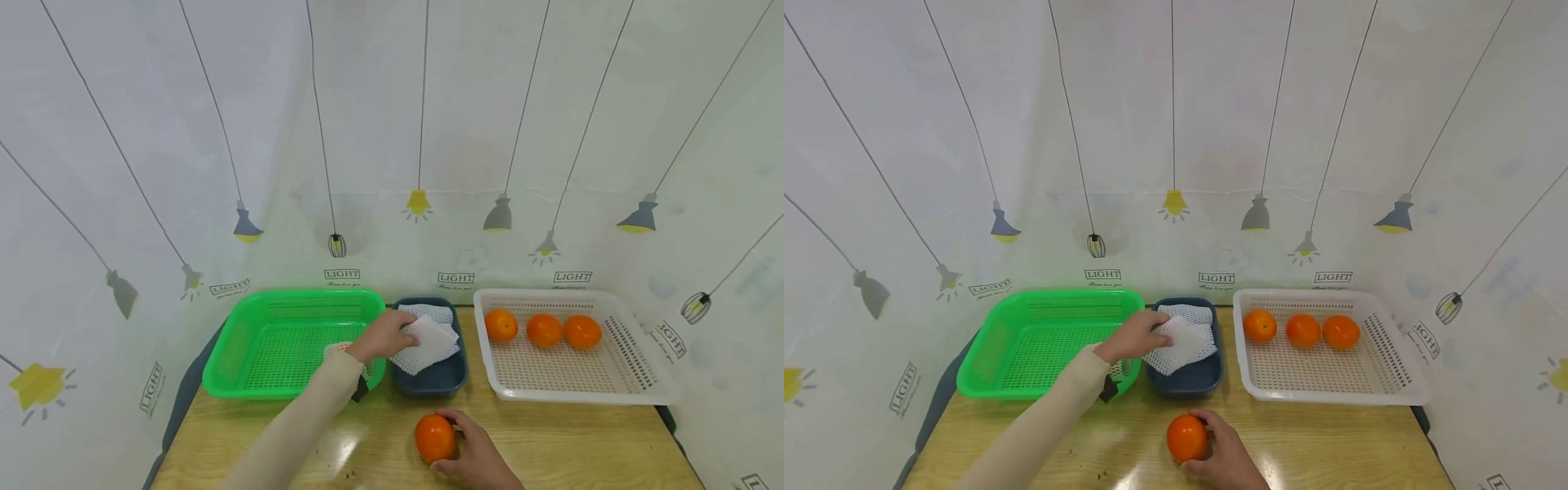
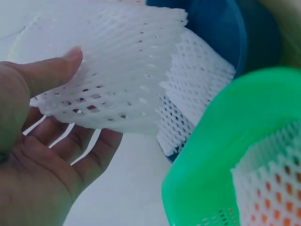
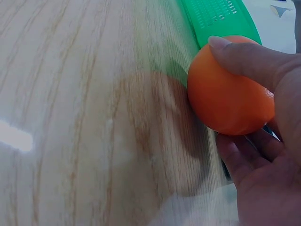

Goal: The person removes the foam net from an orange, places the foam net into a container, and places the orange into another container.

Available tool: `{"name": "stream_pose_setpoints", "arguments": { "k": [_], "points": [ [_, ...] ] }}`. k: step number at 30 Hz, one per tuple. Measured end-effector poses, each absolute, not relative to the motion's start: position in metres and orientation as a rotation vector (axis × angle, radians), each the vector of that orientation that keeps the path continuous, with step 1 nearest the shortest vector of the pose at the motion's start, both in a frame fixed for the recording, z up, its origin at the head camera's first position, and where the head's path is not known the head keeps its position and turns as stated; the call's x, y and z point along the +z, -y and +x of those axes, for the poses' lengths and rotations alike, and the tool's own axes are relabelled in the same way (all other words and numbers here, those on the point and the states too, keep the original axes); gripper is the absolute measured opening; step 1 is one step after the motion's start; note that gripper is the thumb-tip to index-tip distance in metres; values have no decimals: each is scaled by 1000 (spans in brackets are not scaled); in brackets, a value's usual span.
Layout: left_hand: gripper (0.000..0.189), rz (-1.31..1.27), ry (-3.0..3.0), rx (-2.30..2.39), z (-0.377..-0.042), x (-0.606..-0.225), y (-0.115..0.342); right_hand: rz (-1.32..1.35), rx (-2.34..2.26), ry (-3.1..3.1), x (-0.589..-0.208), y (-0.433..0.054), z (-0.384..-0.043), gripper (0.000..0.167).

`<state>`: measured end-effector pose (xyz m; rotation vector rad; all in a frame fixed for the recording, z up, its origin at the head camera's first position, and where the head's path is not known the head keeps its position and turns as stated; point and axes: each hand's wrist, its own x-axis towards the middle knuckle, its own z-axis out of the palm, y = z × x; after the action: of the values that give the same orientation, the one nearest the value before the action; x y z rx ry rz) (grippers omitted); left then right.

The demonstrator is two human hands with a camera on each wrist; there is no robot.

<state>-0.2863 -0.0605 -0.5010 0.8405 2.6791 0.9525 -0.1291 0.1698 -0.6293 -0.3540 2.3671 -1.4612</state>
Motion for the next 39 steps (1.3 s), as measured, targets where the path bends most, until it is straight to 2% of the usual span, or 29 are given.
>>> {"name": "stream_pose_setpoints", "arguments": {
  "k": [3, 7, 13, 19, 27, 32, 39],
  "points": [
    [27, 897, -2656, 845, -299, -501, 52, -336, -1460, -2357, -630, -171, -130, 89],
    [11, 884, -2621, 712, -312, -508, 43, -327, -1456, -2356, -631, -171, -130, 89],
    [31, 838, -2594, 517, -323, -521, 29, -318, -1459, -2359, -632, -169, -129, 89],
    [44, 819, -2552, 373, -324, -532, 20, -325, -1461, -2368, -631, -169, -129, 90],
    [52, 801, -2585, 185, -316, -545, 11, -373, -1447, -2428, -633, -169, -128, 88],
    [53, 818, -2665, 105, -317, -550, 7, -353, -1445, -2421, -633, -170, -128, 89],
    [53, 745, -2743, 239, -325, -549, 9, -309, -1458, -2366, -629, -170, -128, 90]
  ]
}}
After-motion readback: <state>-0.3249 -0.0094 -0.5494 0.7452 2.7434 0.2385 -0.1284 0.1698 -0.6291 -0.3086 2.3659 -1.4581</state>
